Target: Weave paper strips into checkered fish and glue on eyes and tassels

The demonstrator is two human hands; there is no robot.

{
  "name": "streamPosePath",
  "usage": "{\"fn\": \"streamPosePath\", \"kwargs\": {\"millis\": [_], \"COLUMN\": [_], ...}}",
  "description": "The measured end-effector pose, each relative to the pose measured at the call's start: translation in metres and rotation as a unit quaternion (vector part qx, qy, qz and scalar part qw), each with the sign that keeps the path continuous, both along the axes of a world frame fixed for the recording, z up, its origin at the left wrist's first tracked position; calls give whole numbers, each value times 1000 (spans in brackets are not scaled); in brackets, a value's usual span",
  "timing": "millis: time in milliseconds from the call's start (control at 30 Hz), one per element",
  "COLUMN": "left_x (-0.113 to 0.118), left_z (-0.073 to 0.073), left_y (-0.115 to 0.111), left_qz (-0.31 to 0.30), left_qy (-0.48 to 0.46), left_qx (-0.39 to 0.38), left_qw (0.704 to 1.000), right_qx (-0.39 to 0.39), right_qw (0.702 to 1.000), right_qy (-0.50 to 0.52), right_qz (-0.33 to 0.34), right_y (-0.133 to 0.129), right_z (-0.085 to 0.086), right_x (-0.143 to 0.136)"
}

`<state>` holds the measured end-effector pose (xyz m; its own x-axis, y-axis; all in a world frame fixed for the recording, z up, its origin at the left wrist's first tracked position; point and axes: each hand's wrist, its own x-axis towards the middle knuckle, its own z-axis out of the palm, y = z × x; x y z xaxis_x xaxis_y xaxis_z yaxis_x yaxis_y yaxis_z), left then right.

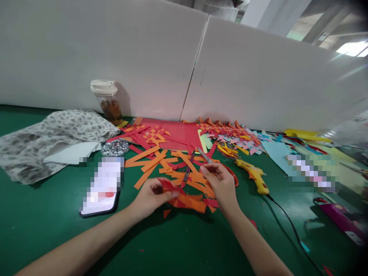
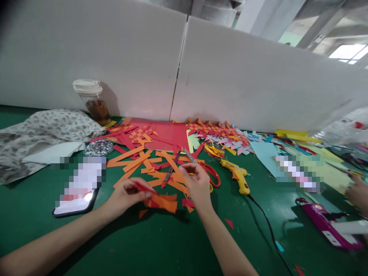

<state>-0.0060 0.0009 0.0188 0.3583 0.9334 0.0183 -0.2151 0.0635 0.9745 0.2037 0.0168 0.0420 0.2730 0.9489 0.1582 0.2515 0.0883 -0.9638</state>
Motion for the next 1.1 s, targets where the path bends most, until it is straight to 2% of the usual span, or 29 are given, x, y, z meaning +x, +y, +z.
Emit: {"fn": "streamPosePath", "kwargs": {"millis": [100,167,233,300,333,400,500,633,833,967,1100], "left_x": [0,0,2,4,5,6,7,7,6,6,7], "left_z": [4,3,-1,-4,-4,-4,0,2,0,1,2], "left_y": [-6,-8,-7,-4,-2,2,5,6,5,5,5], "left_qz": [-147,-185,-166,-116,-88,-43,-9,3,7,7,2], "left_qy": [77,88,58,3,-24,-64,-98,-112,-110,-113,-116], "left_qx": [80,80,34,-19,-40,-68,-86,-97,-104,-108,-106], "left_qw": [983,975,984,993,995,995,991,989,989,988,988], "right_qx": [-5,5,19,16,4,-31,-59,-58,-8,14,68], "right_qw": [999,990,958,912,895,880,875,877,895,921,951], "right_qy": [-49,-142,-287,-410,-446,-474,-481,-478,-446,-388,-299], "right_qz": [-3,3,-4,-14,-16,-13,-6,2,-8,-35,-45], "right_y": [3,3,3,2,2,2,3,4,5,4,4], "right_z": [-3,-5,-8,-10,-11,-13,-15,-15,-13,-9,-10], "right_x": [6,7,9,10,11,12,12,12,13,14,14]}}
